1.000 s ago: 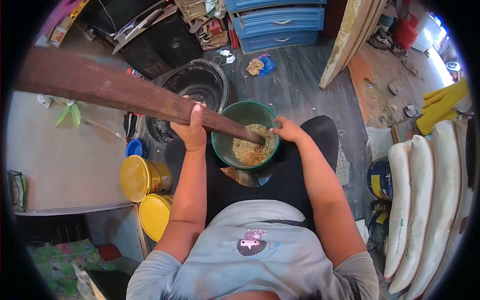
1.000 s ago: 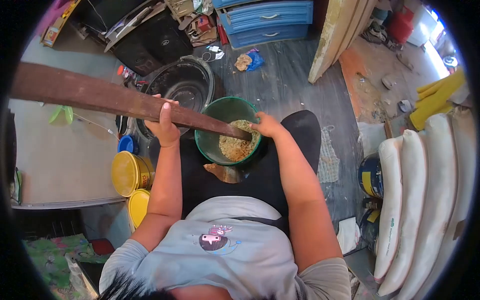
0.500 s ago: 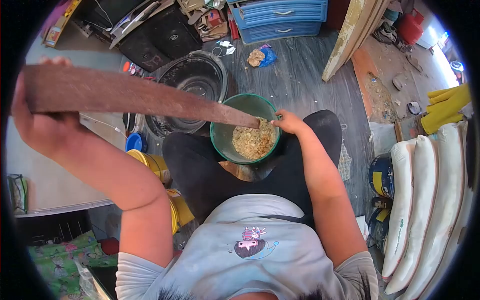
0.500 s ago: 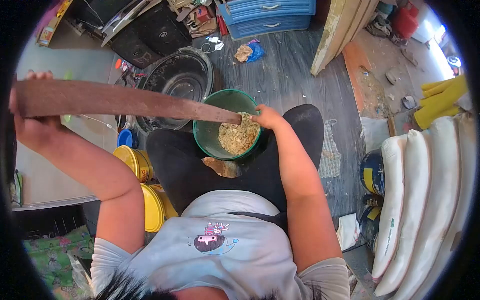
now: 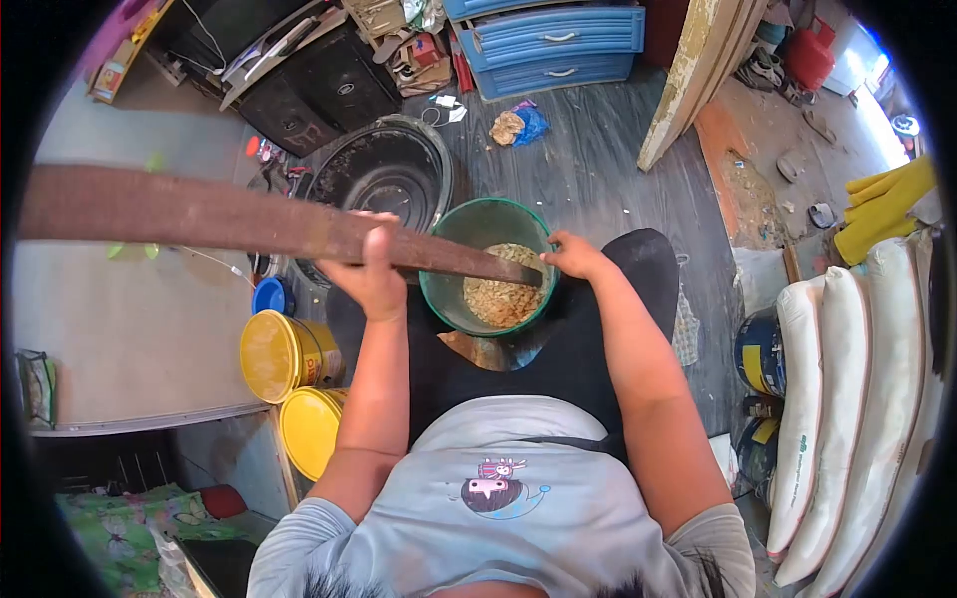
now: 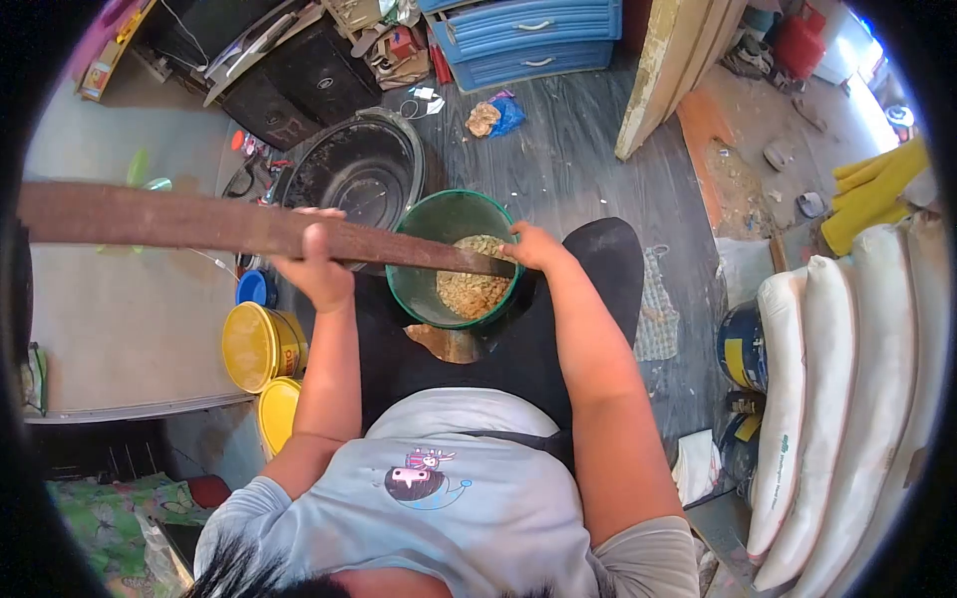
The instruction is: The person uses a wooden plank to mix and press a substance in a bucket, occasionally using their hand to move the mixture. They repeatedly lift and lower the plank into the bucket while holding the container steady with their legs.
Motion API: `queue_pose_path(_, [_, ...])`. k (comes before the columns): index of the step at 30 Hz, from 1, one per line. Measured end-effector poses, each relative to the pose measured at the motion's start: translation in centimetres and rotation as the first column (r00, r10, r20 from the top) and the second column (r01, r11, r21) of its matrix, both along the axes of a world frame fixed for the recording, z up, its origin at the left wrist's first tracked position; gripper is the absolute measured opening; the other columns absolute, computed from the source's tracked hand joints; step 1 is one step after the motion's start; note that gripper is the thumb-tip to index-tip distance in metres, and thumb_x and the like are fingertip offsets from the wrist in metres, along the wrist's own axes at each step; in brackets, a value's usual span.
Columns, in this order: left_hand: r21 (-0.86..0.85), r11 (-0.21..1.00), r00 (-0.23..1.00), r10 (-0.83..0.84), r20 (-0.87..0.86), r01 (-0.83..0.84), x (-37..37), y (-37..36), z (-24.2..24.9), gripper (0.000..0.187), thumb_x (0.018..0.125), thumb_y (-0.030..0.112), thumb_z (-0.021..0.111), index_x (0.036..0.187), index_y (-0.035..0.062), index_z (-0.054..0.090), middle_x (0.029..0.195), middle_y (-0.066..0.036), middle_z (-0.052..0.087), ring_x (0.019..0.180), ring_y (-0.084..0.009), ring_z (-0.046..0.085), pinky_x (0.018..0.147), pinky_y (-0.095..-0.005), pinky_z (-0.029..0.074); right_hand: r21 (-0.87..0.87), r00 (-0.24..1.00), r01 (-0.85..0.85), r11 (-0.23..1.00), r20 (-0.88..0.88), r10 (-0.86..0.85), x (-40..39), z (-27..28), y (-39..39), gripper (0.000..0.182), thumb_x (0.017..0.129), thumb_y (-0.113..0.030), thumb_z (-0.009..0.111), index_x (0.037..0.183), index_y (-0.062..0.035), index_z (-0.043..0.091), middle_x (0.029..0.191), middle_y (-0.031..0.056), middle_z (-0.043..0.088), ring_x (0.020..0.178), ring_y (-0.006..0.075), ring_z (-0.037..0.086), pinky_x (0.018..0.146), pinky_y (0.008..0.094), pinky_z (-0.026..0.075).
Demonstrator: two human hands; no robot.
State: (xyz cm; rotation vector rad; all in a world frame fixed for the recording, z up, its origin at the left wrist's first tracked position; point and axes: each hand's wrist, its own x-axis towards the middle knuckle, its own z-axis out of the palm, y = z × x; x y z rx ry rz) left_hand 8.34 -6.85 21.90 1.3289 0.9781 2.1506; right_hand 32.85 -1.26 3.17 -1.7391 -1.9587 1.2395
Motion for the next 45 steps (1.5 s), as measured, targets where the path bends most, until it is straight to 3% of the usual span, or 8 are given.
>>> queue_pose_path(4, [0.037, 0.976, 0.958, 0.203, 0.2, -0.215, -2.1, -2.7, 5.1, 0.065, 0.073, 0.022, 0.065, 0.118, 0.0087, 0.02, 0.093, -0.017, 0.048, 0.072, -0.026, 0.056, 0.061, -0.0369, 0.051, 0.0, 0.998, 0.027, 1.0, -0.054, -0.027, 0.1, -0.6, 0.4, 0.053, 0.072, -0.032, 0.063, 0.114, -0.0031, 0.048, 0.099, 0.0196, 0.058, 0.094, 0.0304, 0.056, 0.081, 0.0354, 0.042])
queue_pose_path(10, [0.029, 0.924, 0.916, 0.381, -0.127, -0.38, -4.6, -6.8, 14.2, 0.06, 0.073, 0.054, 0.052, 0.094, -0.002, 0.046, 0.076, -0.013, 0.053, 0.064, -0.0255, 0.054, 0.058, -0.0345, 0.046, -0.005, 1.0, -0.007, 1.0, 0.001, 0.007, 0.1, -0.1, 0.3, 0.054, 0.073, -0.035, 0.063, 0.114, -0.0029, 0.047, 0.097, 0.0189, 0.058, 0.092, 0.0297, 0.056, 0.081, 0.0358, 0.042])
queue_pose_path(17, [0.285, 0.958, 0.93, 0.097, -0.355, 0.009, -7.9, -7.1, 28.1, 0.06, 0.075, 0.046, 0.056, 0.103, -0.0064, 0.05, 0.086, -0.023, 0.059, 0.076, -0.0257, 0.061, 0.06, -0.0336, 0.053, -0.081, 0.998, 0.017, 0.997, -0.052, -0.021, 0.3, -0.5, 0.5, 0.056, 0.072, -0.038, 0.063, 0.114, -0.0038, 0.048, 0.11, 0.0227, 0.052, 0.104, 0.0345, 0.049, 0.087, 0.0383, 0.039])
queue_pose_path(22, [0.152, 0.935, 0.886, 0.351, -0.301, -0.319, -5.4, -1.9, 20.0, 0.055, 0.075, 0.047, 0.046, 0.082, -0.007, 0.052, 0.069, -0.016, 0.055, 0.065, -0.0237, 0.053, 0.066, -0.0337, 0.045, -0.051, 1.0, 0.007, 0.999, -0.019, -0.008, 0.3, 0.6, 0.2, 0.056, 0.071, -0.037, 0.063, 0.114, -0.0041, 0.048, 0.109, 0.0223, 0.053, 0.103, 0.0344, 0.05, 0.087, 0.0383, 0.039])
queue_pose_path(25, [0.267, 0.938, 0.892, 0.306, -0.332, -0.222, -0.5, 1.4, 4.9, 0.042, 0.076, 0.011, 0.055, 0.108, -0.0009, 0.031, 0.079, -0.016, 0.054, 0.067, -0.0212, 0.055, 0.065, -0.0329, 0.047, 0.017, 1.0, 0.014, 1.0, 0.009, -0.014, 0.2, 0.1, 0.4, 0.054, 0.072, -0.034, 0.063, 0.113, -0.0023, 0.049, 0.1, 0.0196, 0.057, 0.095, 0.0302, 0.055, 0.082, 0.0349, 0.041])
queue_pose_path(34, [0.16, 0.987, 0.977, 0.062, -0.206, -0.029, 0.7, -4.4, 4.6, 0.066, 0.072, 0.002, 0.056, 0.125, 0.0032, 0.016, 0.089, -0.013, 0.049, 0.074, -0.0211, 0.054, 0.071, -0.0353, 0.046, 0.015, 0.999, 0.035, 0.999, -0.017, -0.035, 0.0, -0.6, 0.0, 0.052, 0.069, -0.035, 0.065, 0.11, -0.004, 0.051, 0.098, 0.0207, 0.058, 0.094, 0.0315, 0.055, 0.082, 0.0361, 0.043])
queue_pose_path(40, [0.229, 0.95, 0.955, 0.252, -0.157, -0.213, 0.1, -7.0, 18.2, 0.057, 0.072, 0.02, 0.055, 0.118, -0.0039, 0.033, 0.084, -0.016, 0.05, 0.069, -0.0245, 0.053, 0.064, -0.0333, 0.046, 0.073, 0.999, -0.004, 0.997, 0.045, 0.001, 0.3, -0.2, -0.5, 0.053, 0.071, -0.035, 0.064, 0.11, -0.0026, 0.05, 0.096, 0.02, 0.058, 0.091, 0.0317, 0.056, 0.081, 0.0358, 0.043])
queue_pose_path(45, [0.36, 0.907, 0.901, -0.045, -0.431, 0.217, -1.6, -6.5, 28.9, 0.036, 0.078, 0.034, 0.052, 0.089, -0.0006, 0.053, 0.072, -0.011, 0.058, 0.058, -0.019, 0.06, 0.049, -0.0223, 0.051, -0.078, 1.0, 0.013, 0.997, -0.016, -0.014, 0.1, -0.9, 0.4, 0.054, 0.072, -0.036, 0.064, 0.113, -0.0047, 0.049, 0.11, 0.0215, 0.053, 0.104, 0.0339, 0.05, 0.087, 0.0389, 0.039])
